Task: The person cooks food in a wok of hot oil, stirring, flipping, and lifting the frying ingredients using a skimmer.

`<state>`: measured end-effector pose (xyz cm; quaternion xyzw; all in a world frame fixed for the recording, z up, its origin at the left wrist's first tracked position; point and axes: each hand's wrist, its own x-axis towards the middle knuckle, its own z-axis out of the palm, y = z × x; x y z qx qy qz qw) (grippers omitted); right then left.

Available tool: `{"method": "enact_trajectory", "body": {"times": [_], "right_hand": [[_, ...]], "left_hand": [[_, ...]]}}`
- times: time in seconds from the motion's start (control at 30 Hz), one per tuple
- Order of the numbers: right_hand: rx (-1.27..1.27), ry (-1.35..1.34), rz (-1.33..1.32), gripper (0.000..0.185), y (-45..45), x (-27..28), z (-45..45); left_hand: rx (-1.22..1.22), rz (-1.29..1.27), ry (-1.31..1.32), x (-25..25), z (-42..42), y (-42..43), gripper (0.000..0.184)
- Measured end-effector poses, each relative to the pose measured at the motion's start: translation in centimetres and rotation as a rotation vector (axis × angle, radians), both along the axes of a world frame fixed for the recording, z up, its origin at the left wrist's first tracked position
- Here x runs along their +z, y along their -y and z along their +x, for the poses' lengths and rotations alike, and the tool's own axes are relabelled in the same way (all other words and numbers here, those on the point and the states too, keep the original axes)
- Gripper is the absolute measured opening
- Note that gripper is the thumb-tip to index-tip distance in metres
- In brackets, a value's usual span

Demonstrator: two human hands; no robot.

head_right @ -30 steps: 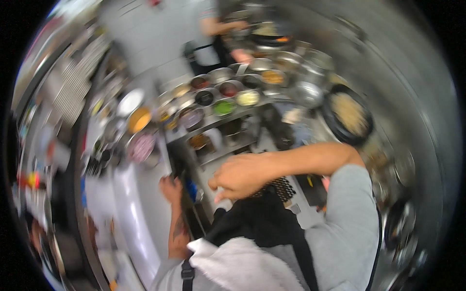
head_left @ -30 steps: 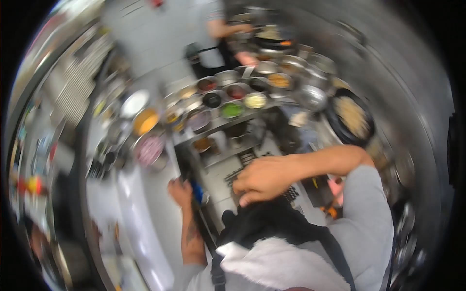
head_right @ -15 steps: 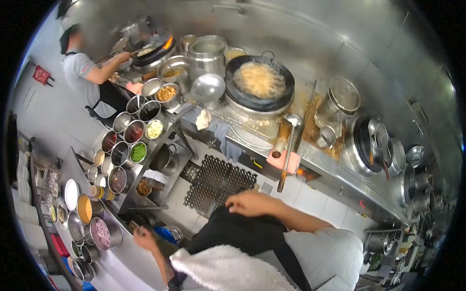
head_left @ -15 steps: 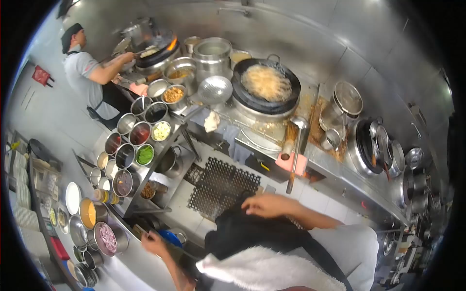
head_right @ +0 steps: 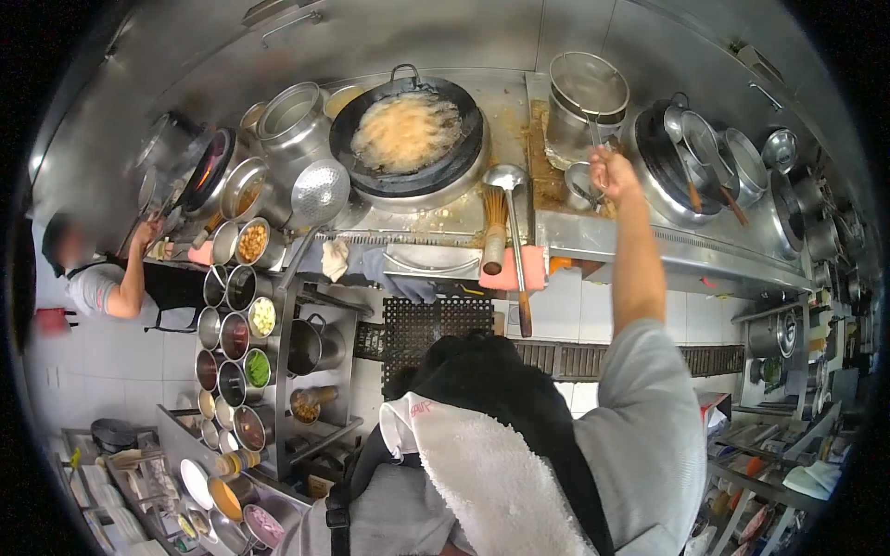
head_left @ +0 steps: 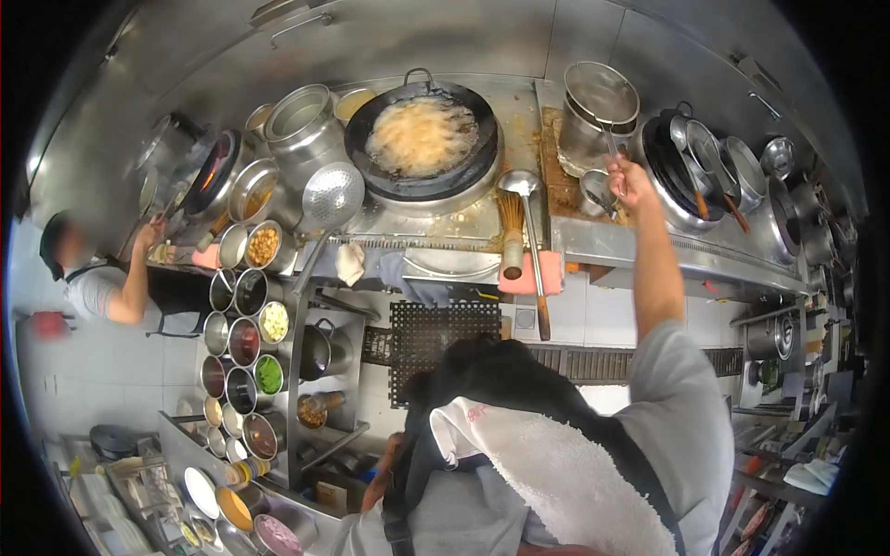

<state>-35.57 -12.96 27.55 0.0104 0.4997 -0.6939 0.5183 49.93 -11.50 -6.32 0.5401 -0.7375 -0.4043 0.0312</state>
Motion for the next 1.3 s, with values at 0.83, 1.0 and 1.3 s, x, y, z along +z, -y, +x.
{"method": "enact_trajectory", "body": {"times": [0.83, 1.0, 1.3], "right_hand": [[0.087, -0.134, -0.074, 0.01, 15.2, 2.7, 17.7], [-0.07, -0.884, 0.465, 0.016, 14.3, 3.8, 17.9], [-0.078, -1.486, 0.914, 0.028, 16.7, -3.0, 17.7]], "left_hand": [[-0.63, -0.341, -0.059, -2.4, -2.2, 27.6, 0.036], [-0.022, 0.058, 0.008, -2.5, 1.1, 29.3, 0.04], [-0.559, 0.133, -0.508, 25.4, -27.7, 32.9, 0.028]]}}
